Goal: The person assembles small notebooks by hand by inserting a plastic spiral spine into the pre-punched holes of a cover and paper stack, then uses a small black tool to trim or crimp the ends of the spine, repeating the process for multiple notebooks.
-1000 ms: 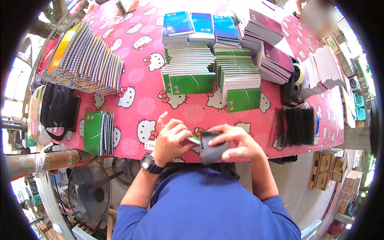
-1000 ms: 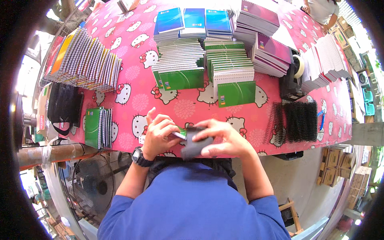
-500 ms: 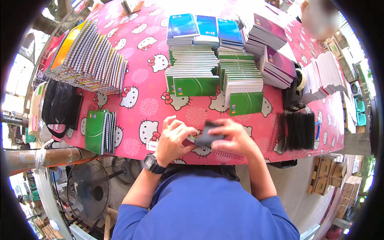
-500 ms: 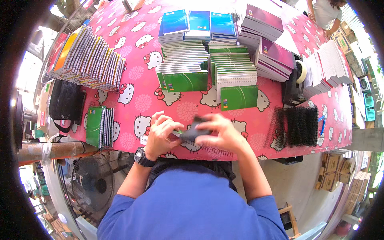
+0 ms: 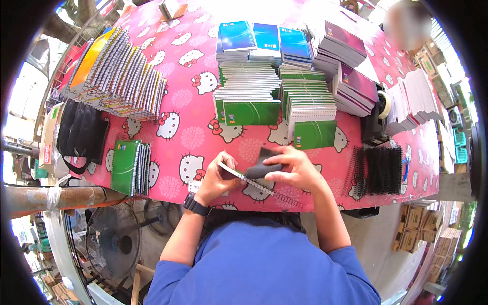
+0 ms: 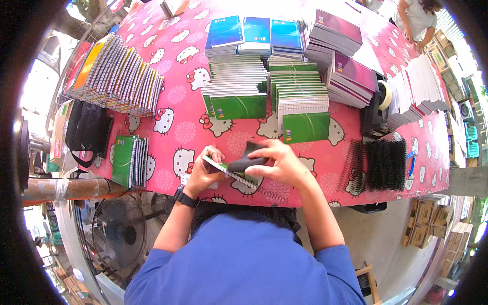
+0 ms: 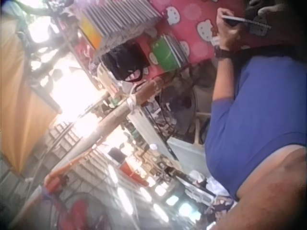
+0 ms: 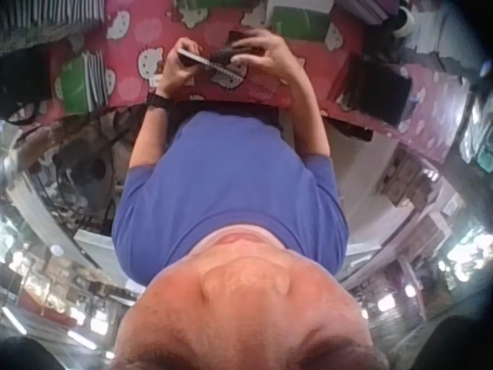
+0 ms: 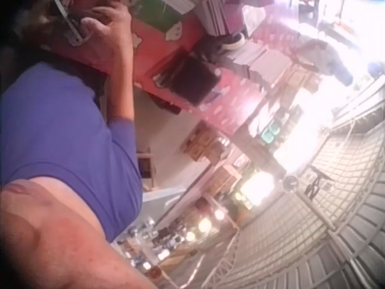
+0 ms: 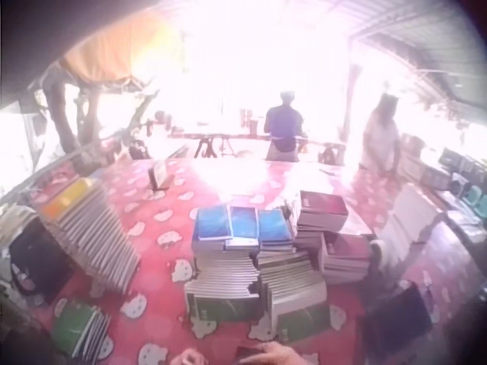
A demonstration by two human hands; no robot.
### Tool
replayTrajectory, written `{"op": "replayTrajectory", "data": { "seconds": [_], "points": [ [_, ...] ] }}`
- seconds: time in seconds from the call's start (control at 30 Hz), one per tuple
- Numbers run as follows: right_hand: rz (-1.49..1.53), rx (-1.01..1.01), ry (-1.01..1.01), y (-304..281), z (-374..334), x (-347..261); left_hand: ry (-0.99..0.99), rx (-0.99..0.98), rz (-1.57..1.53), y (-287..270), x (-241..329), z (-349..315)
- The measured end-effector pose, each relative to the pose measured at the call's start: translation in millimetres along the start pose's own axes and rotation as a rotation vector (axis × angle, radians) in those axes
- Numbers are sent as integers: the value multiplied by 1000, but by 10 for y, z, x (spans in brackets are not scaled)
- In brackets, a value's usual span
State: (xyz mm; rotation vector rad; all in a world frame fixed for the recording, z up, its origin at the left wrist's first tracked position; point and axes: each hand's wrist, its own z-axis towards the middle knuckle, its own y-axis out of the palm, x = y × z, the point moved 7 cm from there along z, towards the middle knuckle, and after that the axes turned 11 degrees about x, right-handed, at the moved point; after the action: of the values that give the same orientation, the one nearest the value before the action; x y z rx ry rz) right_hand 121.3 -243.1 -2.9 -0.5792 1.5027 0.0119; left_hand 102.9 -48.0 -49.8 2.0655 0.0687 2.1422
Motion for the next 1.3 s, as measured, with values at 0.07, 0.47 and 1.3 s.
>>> {"op": "replayTrajectory", "data": {
  "seconds": [0.07,0.47,1.3],
  "points": [
    [144,-51,-98,-20,7,-122,3,-16,51,-21,-9,-26],
    [-44,55,-5,125,214,-46,-9,3,-2,20,42,7],
    [-36,404,-406,139,-120,-798,144,165,191,256,673,-29]
  ]
}}
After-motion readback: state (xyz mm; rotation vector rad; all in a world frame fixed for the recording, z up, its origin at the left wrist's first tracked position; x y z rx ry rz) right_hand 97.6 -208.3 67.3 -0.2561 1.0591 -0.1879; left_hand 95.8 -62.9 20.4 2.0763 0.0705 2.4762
